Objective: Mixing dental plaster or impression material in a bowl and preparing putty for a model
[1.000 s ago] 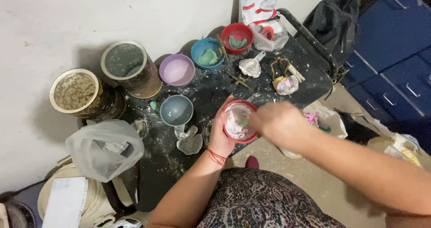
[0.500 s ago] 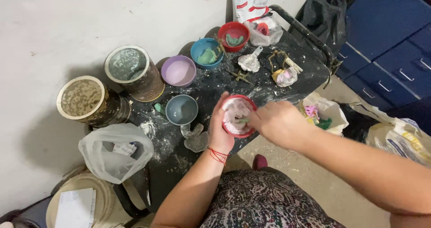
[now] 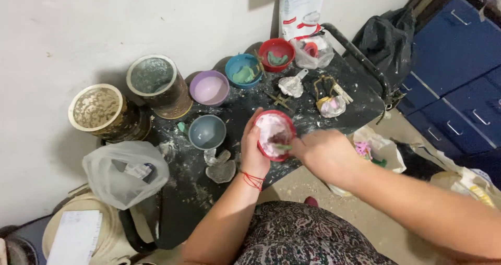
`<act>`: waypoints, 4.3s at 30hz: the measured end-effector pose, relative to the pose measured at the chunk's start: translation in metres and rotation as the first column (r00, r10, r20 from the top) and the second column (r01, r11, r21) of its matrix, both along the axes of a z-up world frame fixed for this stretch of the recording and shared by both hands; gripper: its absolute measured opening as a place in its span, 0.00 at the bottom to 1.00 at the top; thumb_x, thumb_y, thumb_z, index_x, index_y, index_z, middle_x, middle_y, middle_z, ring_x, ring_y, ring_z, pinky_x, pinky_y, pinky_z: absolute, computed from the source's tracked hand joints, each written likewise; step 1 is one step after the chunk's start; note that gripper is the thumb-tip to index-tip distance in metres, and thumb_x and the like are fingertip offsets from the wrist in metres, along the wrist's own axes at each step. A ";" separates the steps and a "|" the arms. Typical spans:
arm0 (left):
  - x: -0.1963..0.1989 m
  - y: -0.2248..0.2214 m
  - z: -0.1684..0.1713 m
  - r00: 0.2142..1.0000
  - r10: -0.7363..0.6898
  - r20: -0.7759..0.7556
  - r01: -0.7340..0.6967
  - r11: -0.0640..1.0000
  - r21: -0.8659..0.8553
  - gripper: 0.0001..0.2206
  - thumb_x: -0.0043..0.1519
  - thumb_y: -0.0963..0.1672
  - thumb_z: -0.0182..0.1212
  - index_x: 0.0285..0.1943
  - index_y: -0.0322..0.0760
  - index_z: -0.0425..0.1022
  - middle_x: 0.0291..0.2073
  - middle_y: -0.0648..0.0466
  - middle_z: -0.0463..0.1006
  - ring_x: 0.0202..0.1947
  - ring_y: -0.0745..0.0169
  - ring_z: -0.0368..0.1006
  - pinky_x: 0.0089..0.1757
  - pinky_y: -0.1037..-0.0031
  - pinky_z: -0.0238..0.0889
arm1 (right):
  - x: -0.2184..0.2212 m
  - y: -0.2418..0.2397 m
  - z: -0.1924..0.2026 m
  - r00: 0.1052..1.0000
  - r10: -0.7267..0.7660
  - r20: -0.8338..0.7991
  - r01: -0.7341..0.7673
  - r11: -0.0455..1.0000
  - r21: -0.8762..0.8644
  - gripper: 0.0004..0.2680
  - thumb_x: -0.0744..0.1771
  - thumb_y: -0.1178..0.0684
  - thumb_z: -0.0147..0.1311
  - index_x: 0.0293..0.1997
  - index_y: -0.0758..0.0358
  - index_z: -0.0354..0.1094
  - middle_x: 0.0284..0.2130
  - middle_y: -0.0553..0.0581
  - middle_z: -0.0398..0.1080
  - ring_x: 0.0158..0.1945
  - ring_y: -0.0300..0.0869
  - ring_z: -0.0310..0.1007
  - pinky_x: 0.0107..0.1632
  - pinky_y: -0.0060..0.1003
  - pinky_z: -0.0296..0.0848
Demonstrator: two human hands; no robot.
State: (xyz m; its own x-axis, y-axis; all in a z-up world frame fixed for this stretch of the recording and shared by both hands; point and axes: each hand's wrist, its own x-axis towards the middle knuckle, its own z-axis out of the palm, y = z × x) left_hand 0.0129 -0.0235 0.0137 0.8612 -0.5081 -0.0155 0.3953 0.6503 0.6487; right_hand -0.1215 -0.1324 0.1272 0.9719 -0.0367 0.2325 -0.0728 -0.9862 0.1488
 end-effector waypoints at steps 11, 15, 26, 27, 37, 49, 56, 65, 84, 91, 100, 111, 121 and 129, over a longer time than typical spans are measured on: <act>-0.029 -0.045 0.009 0.965 0.221 0.141 -0.235 0.968 0.088 0.25 0.53 0.46 0.61 0.61 0.31 0.77 0.53 0.41 0.81 0.54 0.55 0.76 0.52 0.69 0.71 | -0.011 -0.044 0.042 0.784 -0.293 -0.547 0.557 0.719 0.415 0.17 0.71 0.38 0.49 0.40 0.59 0.81 0.28 0.61 0.81 0.39 0.50 0.84 0.41 0.44 0.81; -0.036 -0.058 0.015 0.970 0.236 0.050 -0.240 0.967 0.081 0.27 0.56 0.48 0.62 0.64 0.32 0.74 0.58 0.43 0.79 0.54 0.57 0.75 0.53 0.67 0.72 | -0.022 -0.056 0.006 0.892 -0.280 -0.355 0.383 0.886 0.263 0.13 0.68 0.39 0.50 0.33 0.54 0.77 0.23 0.61 0.77 0.34 0.58 0.81 0.36 0.53 0.77; -0.034 -0.058 0.016 0.986 0.123 0.115 -0.140 0.978 0.155 0.26 0.52 0.47 0.63 0.61 0.36 0.76 0.50 0.44 0.80 0.48 0.49 0.79 0.45 0.65 0.76 | -0.013 -0.078 0.042 0.823 -0.257 -0.506 0.499 0.752 0.430 0.15 0.72 0.40 0.46 0.45 0.55 0.79 0.29 0.59 0.80 0.39 0.48 0.83 0.45 0.43 0.81; -0.035 -0.058 0.011 0.986 0.123 0.115 -0.140 0.978 0.156 0.26 0.52 0.47 0.63 0.61 0.36 0.76 0.50 0.44 0.80 0.48 0.49 0.79 0.45 0.65 0.76 | -0.018 -0.070 0.045 0.824 -0.256 -0.506 0.499 0.752 0.431 0.15 0.72 0.40 0.46 0.45 0.55 0.79 0.29 0.59 0.80 0.39 0.48 0.83 0.45 0.43 0.81; -0.056 -0.067 0.036 0.992 -0.113 0.050 0.101 0.973 0.206 0.27 0.59 0.51 0.67 0.64 0.32 0.74 0.48 0.43 0.79 0.46 0.55 0.77 0.45 0.67 0.76 | -0.015 -0.108 0.024 0.998 0.022 0.054 -0.021 1.000 -0.008 0.06 0.68 0.45 0.56 0.36 0.51 0.76 0.22 0.53 0.75 0.28 0.47 0.77 0.32 0.42 0.75; -0.037 -0.066 0.041 0.989 -0.107 0.100 0.072 0.951 0.300 0.27 0.59 0.48 0.64 0.67 0.33 0.72 0.57 0.38 0.76 0.55 0.44 0.74 0.53 0.59 0.73 | -0.014 -0.080 0.035 0.998 0.033 -0.060 -0.030 0.998 0.054 0.06 0.67 0.45 0.58 0.39 0.50 0.80 0.24 0.52 0.78 0.31 0.44 0.80 0.37 0.39 0.78; -0.048 -0.063 0.049 0.983 0.011 0.184 -0.067 0.951 0.301 0.20 0.50 0.44 0.70 0.52 0.33 0.84 0.45 0.44 0.83 0.45 0.59 0.77 0.46 0.71 0.72 | -0.004 -0.116 0.027 0.887 -0.251 -0.388 0.372 0.885 0.279 0.13 0.70 0.39 0.48 0.41 0.53 0.78 0.29 0.64 0.80 0.39 0.59 0.83 0.42 0.55 0.78; -0.038 -0.064 0.052 0.992 -0.113 0.048 0.094 0.953 0.288 0.30 0.64 0.53 0.63 0.71 0.34 0.69 0.58 0.35 0.75 0.56 0.44 0.74 0.56 0.56 0.70 | -0.013 -0.094 -0.006 0.980 0.186 0.076 -0.170 0.969 -0.179 0.04 0.65 0.50 0.54 0.41 0.47 0.74 0.23 0.46 0.68 0.30 0.41 0.75 0.33 0.37 0.74; -0.062 -0.064 0.033 0.959 -0.282 0.026 0.234 0.843 0.484 0.24 0.65 0.54 0.65 0.61 0.34 0.79 0.47 0.41 0.80 0.45 0.52 0.77 0.49 0.63 0.73 | -0.001 -0.120 0.040 0.914 0.403 -0.045 -0.405 0.905 -0.133 0.06 0.66 0.49 0.60 0.43 0.55 0.77 0.22 0.50 0.70 0.26 0.39 0.71 0.32 0.35 0.75; -0.067 -0.053 0.046 0.966 -0.134 0.222 0.090 0.976 0.198 0.32 0.50 0.47 0.70 0.67 0.33 0.73 0.63 0.40 0.72 0.63 0.50 0.66 0.61 0.62 0.62 | -0.024 -0.132 0.021 0.971 -0.087 -0.222 0.125 0.978 0.165 0.10 0.67 0.42 0.55 0.46 0.49 0.79 0.28 0.58 0.80 0.34 0.54 0.82 0.38 0.50 0.79; -0.070 -0.068 0.022 0.947 -0.300 -0.114 0.320 0.912 0.256 0.19 0.58 0.49 0.68 0.52 0.34 0.78 0.44 0.44 0.76 0.45 0.53 0.76 0.47 0.63 0.73 | -0.025 -0.130 0.016 0.966 0.215 0.145 -0.174 0.952 -0.252 0.04 0.65 0.45 0.60 0.40 0.43 0.79 0.27 0.47 0.74 0.35 0.43 0.74 0.38 0.39 0.71; -0.053 -0.076 -0.008 0.980 0.200 0.012 -0.199 0.965 0.168 0.16 0.59 0.47 0.65 0.53 0.44 0.69 0.45 0.47 0.80 0.48 0.56 0.76 0.48 0.69 0.70 | -0.054 -0.047 -0.066 0.818 -0.233 -0.526 0.569 0.467 0.677 0.15 0.70 0.39 0.50 0.54 0.54 0.77 0.37 0.61 0.82 0.47 0.57 0.82 0.49 0.50 0.79; -0.063 -0.081 -0.006 0.993 0.119 -0.011 -0.117 0.987 0.110 0.20 0.62 0.49 0.62 0.61 0.36 0.73 0.49 0.50 0.78 0.49 0.63 0.76 0.47 0.73 0.73 | -0.055 -0.085 -0.024 0.950 -0.312 -0.023 0.303 0.901 0.311 0.09 0.68 0.45 0.55 0.50 0.48 0.79 0.28 0.56 0.76 0.35 0.50 0.80 0.39 0.43 0.77; -0.056 -0.077 -0.001 0.978 0.178 -0.111 -0.160 0.974 0.160 0.21 0.60 0.47 0.63 0.62 0.35 0.76 0.47 0.47 0.80 0.47 0.57 0.78 0.47 0.68 0.75 | -0.073 -0.044 -0.069 0.987 -0.143 -0.073 0.156 0.963 0.219 0.14 0.70 0.49 0.49 0.63 0.53 0.70 0.28 0.55 0.74 0.26 0.41 0.74 0.28 0.34 0.77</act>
